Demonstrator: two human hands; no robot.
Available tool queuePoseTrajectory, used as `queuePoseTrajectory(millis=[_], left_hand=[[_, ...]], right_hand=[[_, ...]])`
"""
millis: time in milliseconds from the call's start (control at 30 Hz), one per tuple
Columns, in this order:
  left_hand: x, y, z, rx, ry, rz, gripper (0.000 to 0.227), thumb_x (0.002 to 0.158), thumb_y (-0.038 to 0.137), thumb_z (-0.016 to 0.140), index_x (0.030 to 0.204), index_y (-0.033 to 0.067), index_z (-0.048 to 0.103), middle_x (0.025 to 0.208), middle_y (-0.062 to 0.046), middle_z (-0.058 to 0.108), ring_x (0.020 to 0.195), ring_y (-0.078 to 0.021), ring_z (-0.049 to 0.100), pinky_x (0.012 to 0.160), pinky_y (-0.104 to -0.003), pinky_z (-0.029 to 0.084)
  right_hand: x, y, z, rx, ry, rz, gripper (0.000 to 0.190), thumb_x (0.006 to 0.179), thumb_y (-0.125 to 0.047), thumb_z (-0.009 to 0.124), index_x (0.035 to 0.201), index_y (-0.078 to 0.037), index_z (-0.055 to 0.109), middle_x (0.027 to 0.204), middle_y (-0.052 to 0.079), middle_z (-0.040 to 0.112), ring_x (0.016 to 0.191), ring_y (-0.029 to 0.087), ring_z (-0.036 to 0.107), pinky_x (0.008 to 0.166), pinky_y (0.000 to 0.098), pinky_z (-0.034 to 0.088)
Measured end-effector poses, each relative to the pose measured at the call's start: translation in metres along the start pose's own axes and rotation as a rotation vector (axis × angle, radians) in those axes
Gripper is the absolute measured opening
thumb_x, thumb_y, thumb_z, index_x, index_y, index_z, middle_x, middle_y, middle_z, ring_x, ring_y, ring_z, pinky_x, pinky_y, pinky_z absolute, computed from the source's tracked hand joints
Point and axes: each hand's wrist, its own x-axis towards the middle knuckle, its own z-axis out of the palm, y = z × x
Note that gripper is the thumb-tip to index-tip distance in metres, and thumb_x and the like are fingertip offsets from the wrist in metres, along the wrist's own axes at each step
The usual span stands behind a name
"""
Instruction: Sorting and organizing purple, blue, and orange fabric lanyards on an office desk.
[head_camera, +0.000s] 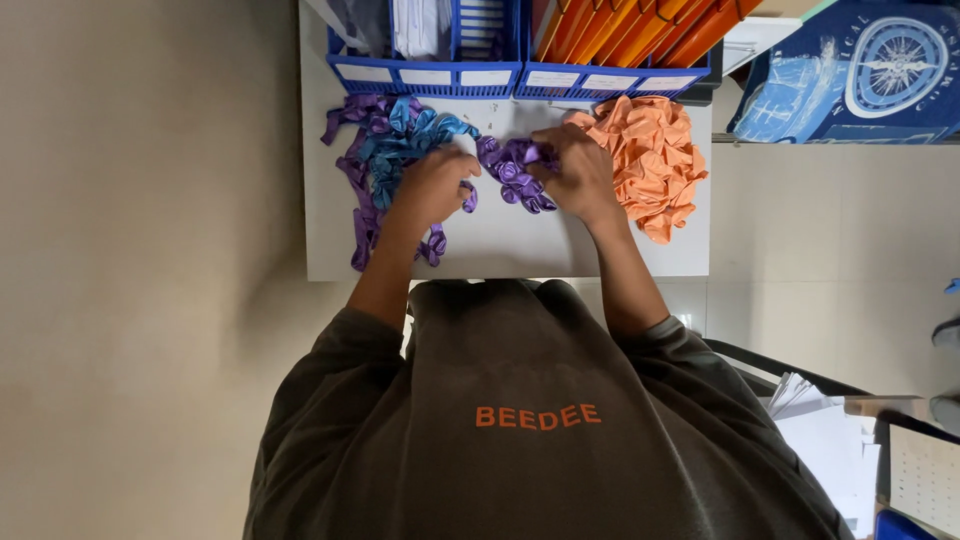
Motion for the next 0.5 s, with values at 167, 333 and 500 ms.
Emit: queuePoseTrajectory(millis=[167, 333, 500], left_hand=[[0.0, -0.008, 0.007, 0.007, -0.087, -0.117, 0.016, 0.079, -0.001, 0.08, 0.092, 0.0083, 0.075, 0.085, -0.008, 0.075, 0.08, -0.0258, 0.073, 0.07, -0.04, 0.056], [0.013, 0.018, -0.013, -0.279, -0.059, -0.042, 0.017, 0.08, 0.005, 0.085, 0.095, 0.0059, 0.075, 0.091, -0.009, 0.077, 0.075, -0.0219, 0.073, 0.066, -0.036, 0.057], [0.022, 0.01, 0.013, -0.524, 0.085, -0.006, 0.013, 0.087, 0.001, 0.08, 0.095, 0.0015, 0.069, 0.088, -0.01, 0.076, 0.079, -0.0196, 0.076, 0.071, -0.031, 0.061]], right_hand=[[-0.002, 0.003, 0.004, -0.034, 0.012, 0.072, 0.04, 0.08, -0.014, 0.085, 0.117, -0.008, 0.074, 0.112, 0.014, 0.072, 0.096, 0.033, 0.071, 0.082, 0.0421, 0.055], [0.002, -0.022, -0.011, -0.013, -0.038, 0.043, 0.037, 0.079, -0.008, 0.084, 0.115, -0.008, 0.075, 0.112, 0.014, 0.073, 0.101, 0.031, 0.071, 0.084, 0.0409, 0.054], [0.004, -0.011, 0.009, 0.441, -0.284, 0.115, 0.029, 0.086, -0.01, 0.083, 0.112, -0.007, 0.071, 0.099, 0.009, 0.077, 0.083, 0.019, 0.075, 0.074, 0.0311, 0.058]])
